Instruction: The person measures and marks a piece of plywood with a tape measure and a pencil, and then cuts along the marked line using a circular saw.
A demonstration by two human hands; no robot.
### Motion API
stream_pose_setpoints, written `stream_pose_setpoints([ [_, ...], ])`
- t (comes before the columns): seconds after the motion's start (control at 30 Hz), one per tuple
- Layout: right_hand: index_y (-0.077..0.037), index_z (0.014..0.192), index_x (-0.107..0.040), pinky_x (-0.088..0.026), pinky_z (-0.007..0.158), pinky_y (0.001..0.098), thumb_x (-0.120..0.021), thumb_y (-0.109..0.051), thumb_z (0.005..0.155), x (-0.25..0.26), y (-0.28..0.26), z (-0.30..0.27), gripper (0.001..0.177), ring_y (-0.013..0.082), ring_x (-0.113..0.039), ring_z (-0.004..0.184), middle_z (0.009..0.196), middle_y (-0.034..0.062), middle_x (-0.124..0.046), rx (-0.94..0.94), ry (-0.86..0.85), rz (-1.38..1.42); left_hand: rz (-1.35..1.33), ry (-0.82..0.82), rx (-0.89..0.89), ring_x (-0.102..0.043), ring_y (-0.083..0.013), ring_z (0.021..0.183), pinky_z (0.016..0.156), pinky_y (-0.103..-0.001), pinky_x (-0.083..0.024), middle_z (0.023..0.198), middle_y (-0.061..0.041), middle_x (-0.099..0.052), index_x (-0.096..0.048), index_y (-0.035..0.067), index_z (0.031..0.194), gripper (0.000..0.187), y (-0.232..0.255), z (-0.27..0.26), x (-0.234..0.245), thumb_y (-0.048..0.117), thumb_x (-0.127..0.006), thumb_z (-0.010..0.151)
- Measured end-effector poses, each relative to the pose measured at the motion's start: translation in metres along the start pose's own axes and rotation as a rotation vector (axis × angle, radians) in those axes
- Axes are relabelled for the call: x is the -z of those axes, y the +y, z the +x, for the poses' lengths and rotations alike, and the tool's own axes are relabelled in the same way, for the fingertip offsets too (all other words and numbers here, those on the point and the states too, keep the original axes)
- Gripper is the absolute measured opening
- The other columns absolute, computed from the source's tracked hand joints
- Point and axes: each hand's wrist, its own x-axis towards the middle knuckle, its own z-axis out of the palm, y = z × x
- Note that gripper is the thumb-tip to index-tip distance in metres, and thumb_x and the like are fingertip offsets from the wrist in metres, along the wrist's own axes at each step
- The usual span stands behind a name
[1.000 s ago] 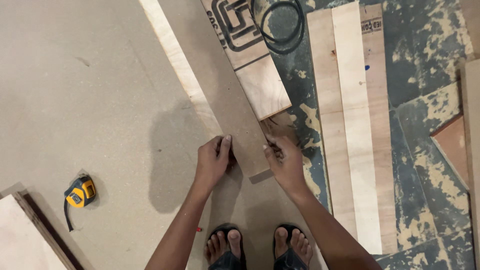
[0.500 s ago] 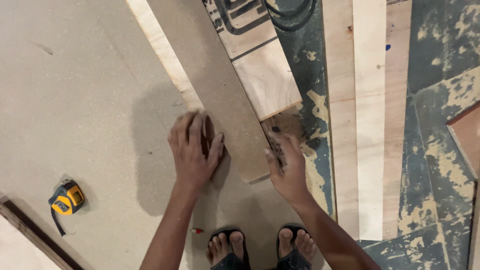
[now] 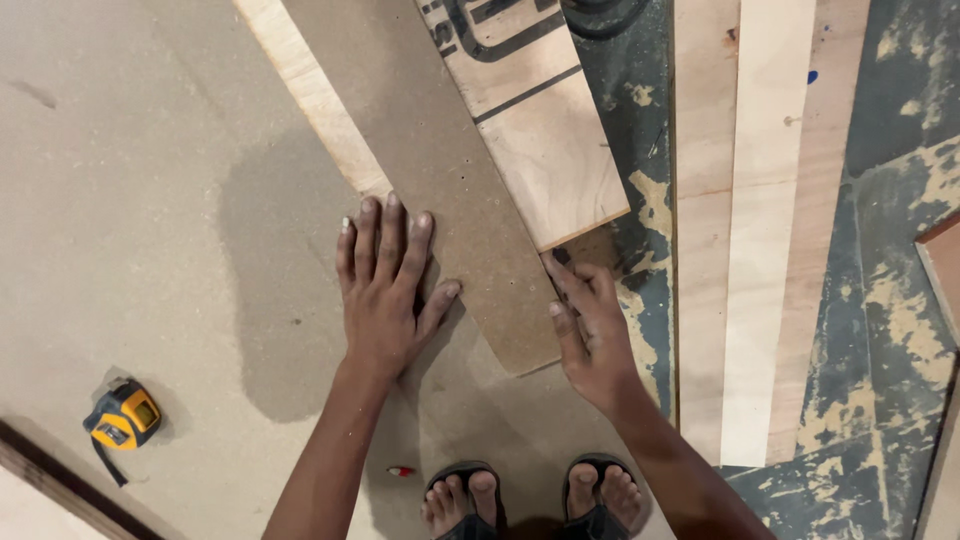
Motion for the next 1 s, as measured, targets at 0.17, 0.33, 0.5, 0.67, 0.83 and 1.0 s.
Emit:
stream_pose_setpoints([
  [0.17, -0.007, 0.15, -0.053, -0.044, 0.104, 0.0336, -0.051, -0.009, 0.106, -0.006, 0.005, -0.003, 0.044, 0.0286, -0.054, 0.119, 0.131, 0.017, -0.049, 0.028, 0.009, 0.011, -0.006, 0.014, -0.008, -0.021, -0.0338, 0.159, 0.13, -0.054, -0.012, 0.168, -0.016, -0.034, -0.049, 0.013, 0.157, 0.072, -0.002, 0.002, -0.001, 0.057, -0.059, 0.101],
  [0.33, -0.003, 0.148, -0.053, -0.043, 0.109, 0.0374, -0.051, -0.015, 0.109, -0.009, 0.013, -0.004, 0.041, 0.0314, -0.053, 0.124, 0.136, 0.02, -0.048, 0.086, 0.019, -0.016, -0.009, 0.013, -0.006, -0.022, -0.0329, 0.16, 0.13, -0.053, -0.012, 0.168, -0.015, -0.035, -0.05, 0.012, 0.156, 0.071, -0.005, 0.0, -0.004, 0.057, -0.059, 0.102],
  [0.5, -0.003, 0.147, -0.053, -0.044, 0.109, 0.0383, -0.051, -0.019, 0.11, -0.009, 0.012, -0.003, 0.04, 0.0305, -0.054, 0.126, 0.136, 0.0195, -0.049, 0.066, 0.016, 0.025, 0.019, -0.002, 0.003, -0.019, -0.0295, 0.159, 0.131, -0.052, -0.01, 0.169, -0.012, -0.033, -0.048, 0.016, 0.157, 0.075, -0.007, -0.002, -0.009, 0.065, -0.054, 0.1],
  [0.67, -0.004, 0.149, -0.052, -0.045, 0.111, 0.0395, -0.049, -0.02, 0.111, -0.009, 0.014, -0.003, 0.041, 0.03, -0.053, 0.129, 0.139, 0.0201, -0.048, 0.067, -0.006, 0.043, 0.027, -0.019, 0.02, -0.018, -0.028, 0.16, 0.132, -0.051, -0.01, 0.17, -0.01, -0.031, -0.045, 0.02, 0.159, 0.076, -0.007, -0.004, -0.01, 0.067, -0.052, 0.1],
  [0.83, -0.003, 0.15, -0.051, -0.043, 0.112, 0.0402, -0.047, -0.017, 0.111, -0.008, 0.015, -0.004, 0.042, 0.0313, -0.052, 0.13, 0.139, 0.0211, -0.047, 0.061, -0.021, 0.026, 0.02, -0.013, 0.018, -0.019, -0.0284, 0.16, 0.131, -0.051, -0.01, 0.169, -0.011, -0.031, -0.045, 0.02, 0.159, 0.076, -0.007, -0.003, -0.011, 0.067, -0.053, 0.1],
  [1.0, -0.004, 0.15, -0.051, -0.044, 0.111, 0.0387, -0.048, -0.016, 0.11, -0.008, 0.016, -0.003, 0.042, 0.0303, -0.053, 0.13, 0.139, 0.0203, -0.048, 0.063, -0.021, 0.036, 0.012, -0.015, 0.026, -0.019, -0.0288, 0.16, 0.131, -0.052, -0.01, 0.169, -0.011, -0.032, -0.045, 0.019, 0.159, 0.075, -0.007, -0.003, -0.01, 0.065, -0.054, 0.1],
])
